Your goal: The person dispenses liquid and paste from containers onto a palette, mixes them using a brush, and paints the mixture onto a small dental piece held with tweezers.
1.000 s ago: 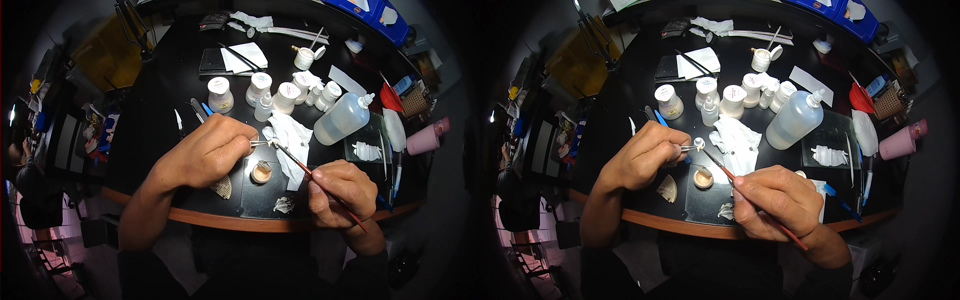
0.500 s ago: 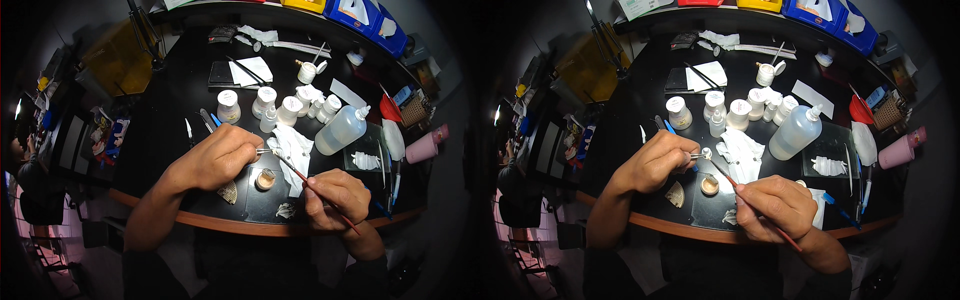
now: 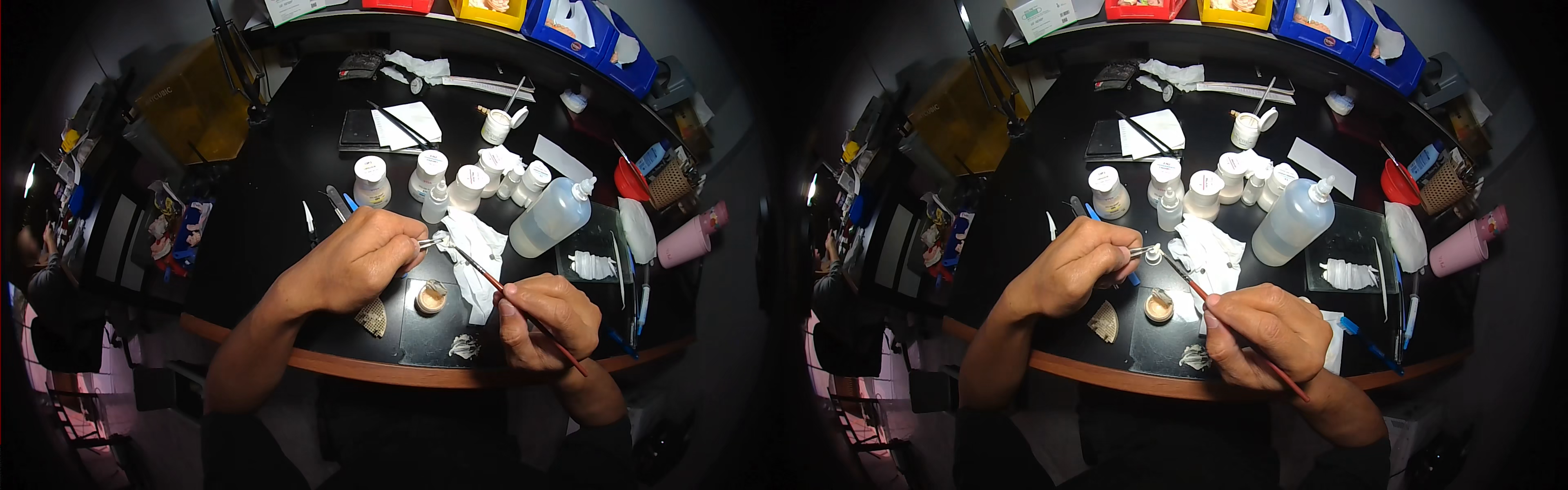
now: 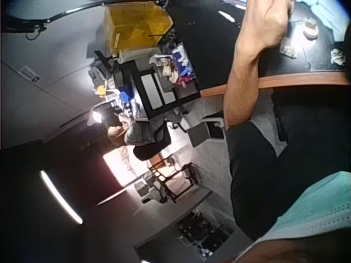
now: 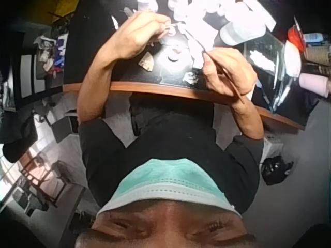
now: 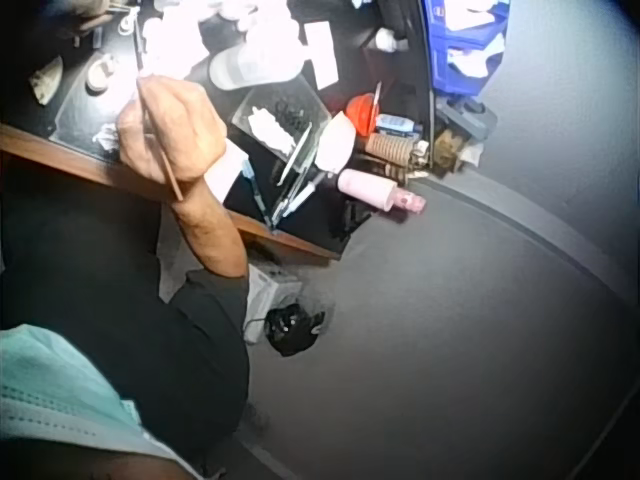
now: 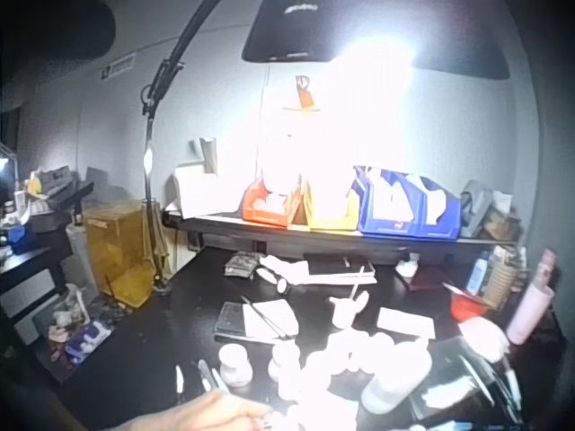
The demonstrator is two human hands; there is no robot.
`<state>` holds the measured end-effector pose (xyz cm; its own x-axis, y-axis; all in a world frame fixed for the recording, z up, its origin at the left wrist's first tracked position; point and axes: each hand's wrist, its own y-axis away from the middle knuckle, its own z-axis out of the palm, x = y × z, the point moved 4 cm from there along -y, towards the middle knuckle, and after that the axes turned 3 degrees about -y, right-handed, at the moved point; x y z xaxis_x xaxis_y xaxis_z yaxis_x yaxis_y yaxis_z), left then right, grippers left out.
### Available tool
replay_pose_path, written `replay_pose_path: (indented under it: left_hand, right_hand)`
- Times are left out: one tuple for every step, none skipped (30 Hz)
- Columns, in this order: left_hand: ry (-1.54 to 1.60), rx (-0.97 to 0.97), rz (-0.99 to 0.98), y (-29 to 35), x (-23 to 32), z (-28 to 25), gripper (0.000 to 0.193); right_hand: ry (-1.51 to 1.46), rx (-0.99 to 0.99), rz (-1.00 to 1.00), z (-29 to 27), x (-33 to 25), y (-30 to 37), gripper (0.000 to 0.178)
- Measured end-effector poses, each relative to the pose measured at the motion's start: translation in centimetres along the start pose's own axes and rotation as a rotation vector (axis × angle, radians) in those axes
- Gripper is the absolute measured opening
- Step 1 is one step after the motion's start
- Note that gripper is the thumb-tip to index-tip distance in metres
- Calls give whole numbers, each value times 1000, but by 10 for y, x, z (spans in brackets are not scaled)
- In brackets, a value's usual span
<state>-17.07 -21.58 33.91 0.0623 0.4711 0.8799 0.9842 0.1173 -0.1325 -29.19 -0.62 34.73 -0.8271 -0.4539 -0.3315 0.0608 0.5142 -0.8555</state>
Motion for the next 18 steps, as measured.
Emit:
replay_pose_path:
  left_hand:
    - [-1, 3, -1, 0, 0, 0, 33]
    - [-1, 3, -1, 0, 0, 0, 33]
    - [-5, 5, 5, -1, 1, 0, 33]
    - [-8, 8, 11, -1, 1, 0, 33]
    - [-8, 7, 10, -1, 2, 0, 33]
    - [-9, 6, -2, 0, 3, 0, 33]
    - [-10, 5, -13, 0, 3, -1, 33]
    - [-10, 5, -13, 0, 3, 0, 33]
    - [-12, 22, -9, 1, 3, -1, 32]
    - [-14, 38, -4, 1, 3, -1, 30]
    - [-13, 37, -5, 1, 3, 1, 30]
    - [-123, 114, 6, 3, 2, 1, 26]
    - [-233, 191, 17, 4, 3, 1, 21]
    - [-230, 187, 21, 4, 1, 4, 21]
    - [-517, 291, 115, 5, 5, 5, 15]
    - [-803, 395, 210, 6, 9, 6, 9]
    - [-859, 427, 246, 5, 8, 6, 7]
    - [-852, 423, 249, 5, 8, 7, 7]
  right_hand:
    - [-4, -6, -8, 1, 0, 0, 24]
    - [-8, -11, -17, 1, 0, -1, 24]
    - [-7, -11, -17, 1, 0, -1, 24]
    - [1, -15, -17, 2, 0, -1, 24]
    - [8, -19, -16, 2, 0, -1, 24]
    - [9, -18, -16, 2, 0, -1, 24]
    - [-4, -30, -1, 1, -1, -1, 24]
    - [-18, -43, 12, 1, -1, -1, 23]
    - [-17, -42, 12, 0, -1, -1, 23]
    - [-37, -25, 11, -2, -2, -1, 22]
    - [-57, -7, 13, -3, -1, -1, 21]
    - [-56, -7, 14, -4, -1, 0, 21]
    - [-64, 8, 41, -6, 0, 0, 20]
    - [-67, 22, 69, -8, 0, 0, 18]
    - [-60, 27, 88, -9, 0, -2, 16]
    - [-54, 27, 91, -9, 0, -2, 16]
    - [-28, 24, 116, -9, 2, -3, 15]
    - [-1, 20, 141, -8, 3, -3, 15]
